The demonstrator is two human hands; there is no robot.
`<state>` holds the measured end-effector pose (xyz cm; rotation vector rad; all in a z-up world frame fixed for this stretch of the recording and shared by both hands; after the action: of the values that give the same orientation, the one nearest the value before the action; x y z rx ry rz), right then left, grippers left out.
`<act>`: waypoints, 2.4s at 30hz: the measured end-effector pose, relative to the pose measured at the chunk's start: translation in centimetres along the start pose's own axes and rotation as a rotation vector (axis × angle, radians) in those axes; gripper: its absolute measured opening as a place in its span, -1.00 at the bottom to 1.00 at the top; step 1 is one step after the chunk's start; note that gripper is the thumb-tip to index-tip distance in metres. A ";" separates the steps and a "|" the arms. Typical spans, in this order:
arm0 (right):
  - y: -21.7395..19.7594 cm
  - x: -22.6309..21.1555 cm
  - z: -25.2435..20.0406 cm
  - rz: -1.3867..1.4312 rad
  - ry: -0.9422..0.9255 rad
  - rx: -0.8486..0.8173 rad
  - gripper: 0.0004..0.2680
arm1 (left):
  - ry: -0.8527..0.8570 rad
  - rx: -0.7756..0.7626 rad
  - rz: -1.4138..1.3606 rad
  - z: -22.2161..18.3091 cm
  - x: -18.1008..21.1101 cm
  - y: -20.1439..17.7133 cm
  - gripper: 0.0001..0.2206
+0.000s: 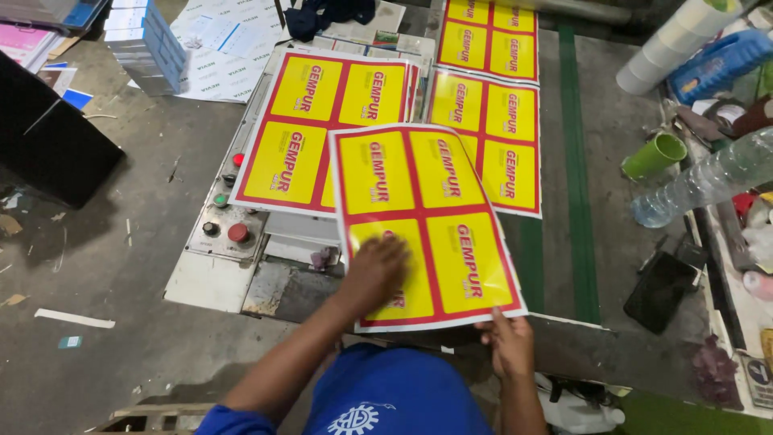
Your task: The person is sorting and aligning large printed label sheets as they come off a machine.
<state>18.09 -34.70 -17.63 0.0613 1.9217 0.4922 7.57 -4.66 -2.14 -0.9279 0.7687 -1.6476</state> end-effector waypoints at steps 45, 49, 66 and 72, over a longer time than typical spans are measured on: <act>-7.4 -1.9 8.5 -0.202 -0.020 0.253 -0.79 | -0.285 0.143 0.108 -1.7 -9.0 -5.5 -0.89; -4.3 -3.8 13.5 -0.114 -0.060 0.168 -0.80 | -0.310 0.138 0.102 -1.8 -9.4 -5.1 -0.88; 0.8 -0.8 13.7 -0.073 0.092 0.012 -0.67 | -0.237 0.603 0.166 0.3 -5.8 -10.9 -0.82; 8.9 -1.1 5.8 -0.166 0.044 -0.227 -0.69 | -0.020 0.242 -0.011 1.4 1.0 -3.0 -0.69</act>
<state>22.03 -25.06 -15.25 -0.2557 1.8823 0.6000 7.24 -4.91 1.33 -0.7761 0.5369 -1.6949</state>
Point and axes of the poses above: each hand's wrist, its own z-axis towards the middle knuckle, its own y-axis out of the palm, x = y × z, the point moved 6 cm from there along z, towards the middle knuckle, and after that the axes turned 8 degrees about z, right-handed, at the moved point
